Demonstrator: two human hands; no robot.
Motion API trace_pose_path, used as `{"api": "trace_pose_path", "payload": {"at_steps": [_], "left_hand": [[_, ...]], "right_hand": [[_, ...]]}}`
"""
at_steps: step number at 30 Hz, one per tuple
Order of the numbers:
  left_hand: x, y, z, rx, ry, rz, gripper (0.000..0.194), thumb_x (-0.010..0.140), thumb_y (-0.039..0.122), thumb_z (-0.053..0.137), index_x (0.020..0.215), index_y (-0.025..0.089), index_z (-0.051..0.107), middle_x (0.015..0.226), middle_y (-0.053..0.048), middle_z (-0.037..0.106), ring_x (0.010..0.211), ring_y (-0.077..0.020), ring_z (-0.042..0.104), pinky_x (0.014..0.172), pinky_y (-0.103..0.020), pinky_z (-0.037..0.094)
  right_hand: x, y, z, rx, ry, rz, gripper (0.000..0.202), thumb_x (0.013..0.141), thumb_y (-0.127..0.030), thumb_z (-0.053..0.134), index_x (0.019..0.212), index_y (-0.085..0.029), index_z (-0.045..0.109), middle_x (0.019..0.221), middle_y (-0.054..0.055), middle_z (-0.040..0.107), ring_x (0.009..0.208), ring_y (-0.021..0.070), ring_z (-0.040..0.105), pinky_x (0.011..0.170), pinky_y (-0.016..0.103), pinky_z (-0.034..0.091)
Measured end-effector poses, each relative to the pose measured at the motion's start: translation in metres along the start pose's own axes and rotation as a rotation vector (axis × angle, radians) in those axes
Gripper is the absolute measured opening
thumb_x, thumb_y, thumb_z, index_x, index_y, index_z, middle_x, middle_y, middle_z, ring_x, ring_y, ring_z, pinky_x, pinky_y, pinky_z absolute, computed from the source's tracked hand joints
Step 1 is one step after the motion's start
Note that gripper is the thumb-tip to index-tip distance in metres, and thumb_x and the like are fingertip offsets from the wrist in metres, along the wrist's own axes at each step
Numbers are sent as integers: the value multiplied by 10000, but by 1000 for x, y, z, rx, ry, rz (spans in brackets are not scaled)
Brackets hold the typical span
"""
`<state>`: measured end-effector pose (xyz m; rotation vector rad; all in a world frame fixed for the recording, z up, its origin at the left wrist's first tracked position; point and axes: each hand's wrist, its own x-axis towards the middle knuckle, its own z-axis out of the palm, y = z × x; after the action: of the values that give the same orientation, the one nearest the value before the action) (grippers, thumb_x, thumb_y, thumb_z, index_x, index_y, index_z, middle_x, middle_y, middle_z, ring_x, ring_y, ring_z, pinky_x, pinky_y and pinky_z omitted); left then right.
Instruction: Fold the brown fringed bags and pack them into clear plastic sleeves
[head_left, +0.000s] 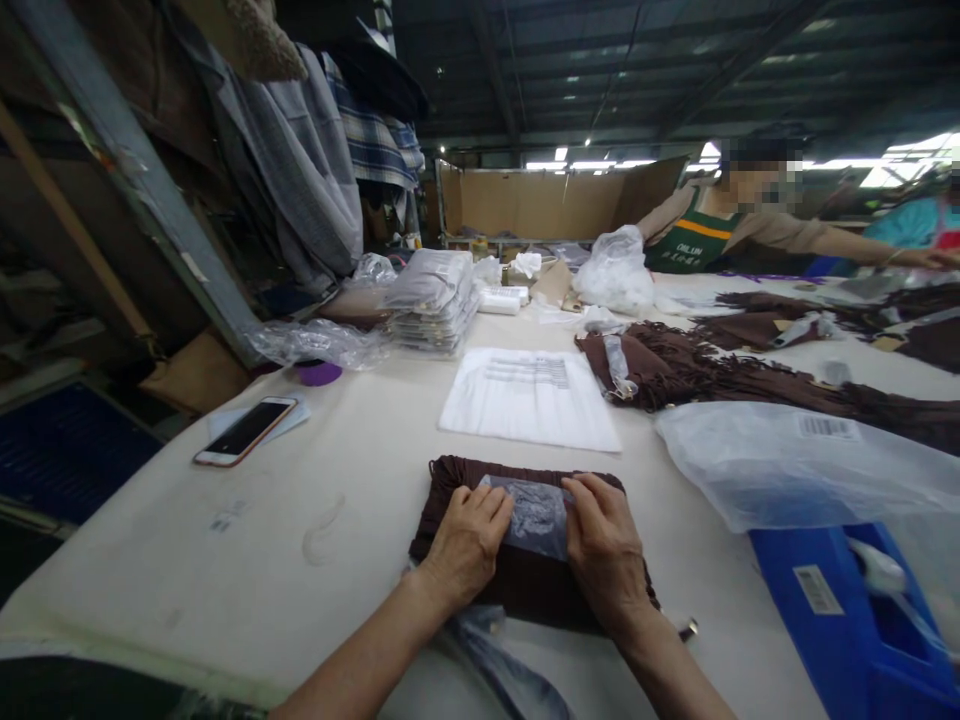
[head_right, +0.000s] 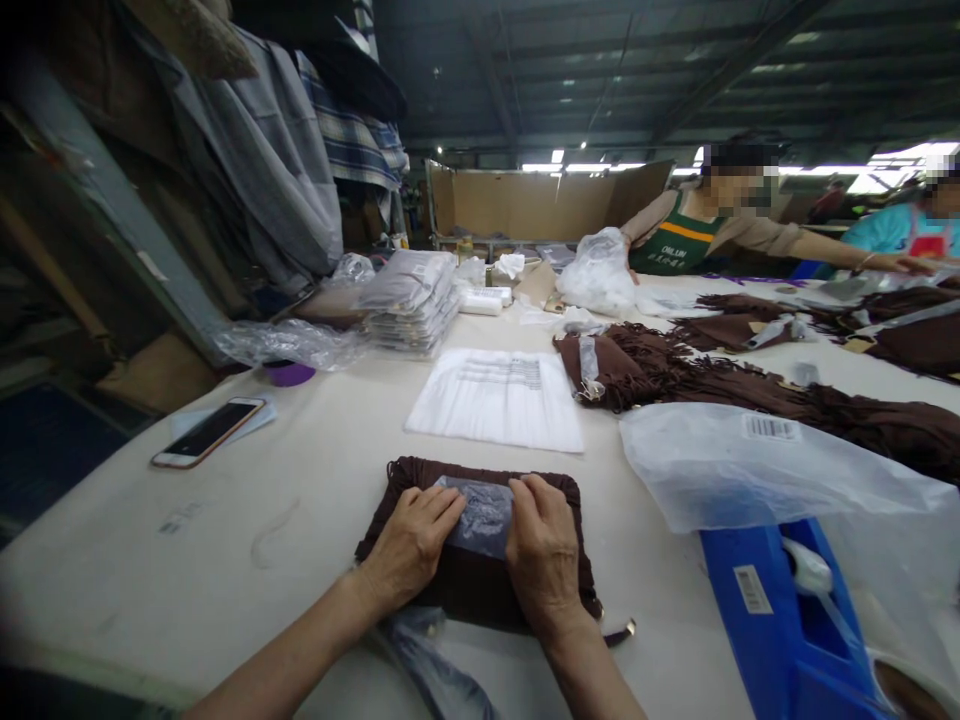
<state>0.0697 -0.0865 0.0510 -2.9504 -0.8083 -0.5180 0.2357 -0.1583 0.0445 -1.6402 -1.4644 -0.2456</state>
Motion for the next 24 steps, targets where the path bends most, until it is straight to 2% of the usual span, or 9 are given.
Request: {"api": "trace_pose_path", "payload": {"at_steps": [2, 4, 8, 10, 14, 17, 20, 22, 24], "left_hand": [[1, -2, -6, -37, -23, -4, 341, 817, 55, 405, 1135, 103, 518, 1110, -124, 603, 994, -263, 551, 815, -434, 435], [-4, -5, -19, -66, -27, 14, 307, 845, 87, 385, 1118, 114, 524, 1111, -112, 602, 1004, -238, 546, 832, -405, 435], [-37, -4, -49, -129, 2, 252, 330, 891, 287, 412, 1154, 107, 494, 1140, -124, 578, 1098, -254, 483, 914, -402, 399], [-59, 2, -52, -130, -5, 379, 360, 884, 343, 429, 1154, 115, 496, 1097, -120, 593, 1041, -260, 508, 882, -412, 414], [-80, 15, -36, -139, 81, 455, 209, 876, 131, 358, 942, 109, 555, 748, -57, 592, 700, -177, 532, 642, -328, 439], [-71, 18, -29, -279, 204, 237, 238, 887, 102, 309, 768, 152, 509, 654, -28, 537, 608, -147, 494, 542, -275, 409], [-51, 13, -29, -345, 320, -126, 140, 907, 182, 375, 927, 167, 513, 792, -45, 587, 729, -156, 556, 630, -273, 481], [-39, 8, -24, -219, 337, -179, 251, 900, 174, 389, 1133, 165, 480, 986, -91, 605, 911, -194, 568, 764, -333, 497], [-32, 4, -15, -29, 269, -92, 397, 871, 103, 366, 1260, 161, 420, 1164, -117, 571, 1069, -247, 519, 855, -417, 465]], "right_hand": [[-6, -10, 3, -118, -104, -222, 309, 869, -146, 403, 1109, -112, 595, 1123, 139, 617, 1090, 242, 519, 962, 434, 390], [-13, -15, 10, -219, -241, -344, 342, 894, -195, 402, 1191, -109, 548, 1223, 128, 579, 1182, 265, 464, 1010, 476, 327], [-26, -11, 21, -300, -384, -324, 410, 912, -282, 391, 1276, -114, 480, 1337, 114, 482, 1264, 284, 381, 1030, 512, 285], [-27, -9, 22, -284, -413, -295, 419, 914, -289, 387, 1292, -126, 467, 1361, 106, 454, 1286, 279, 352, 1044, 516, 272], [-20, -6, 17, -204, -514, -221, 436, 919, -309, 369, 1314, -141, 444, 1382, 98, 422, 1306, 272, 323, 1058, 533, 255], [-11, -2, 9, -31, -658, -121, 426, 915, -315, 353, 1299, -171, 466, 1373, 94, 436, 1306, 264, 325, 1056, 549, 251], [-3, 6, 1, 249, -716, 40, 403, 901, -321, 370, 1272, -222, 492, 1336, 73, 490, 1291, 241, 358, 1074, 524, 228], [-1, 11, -3, 476, -694, 182, 428, 888, -314, 390, 1307, -244, 440, 1322, 58, 508, 1273, 213, 388, 1079, 478, 250], [-2, 15, -5, 655, -612, 330, 492, 869, -287, 403, 1356, -231, 360, 1332, 71, 495, 1245, 201, 428, 1051, 438, 319]]}}
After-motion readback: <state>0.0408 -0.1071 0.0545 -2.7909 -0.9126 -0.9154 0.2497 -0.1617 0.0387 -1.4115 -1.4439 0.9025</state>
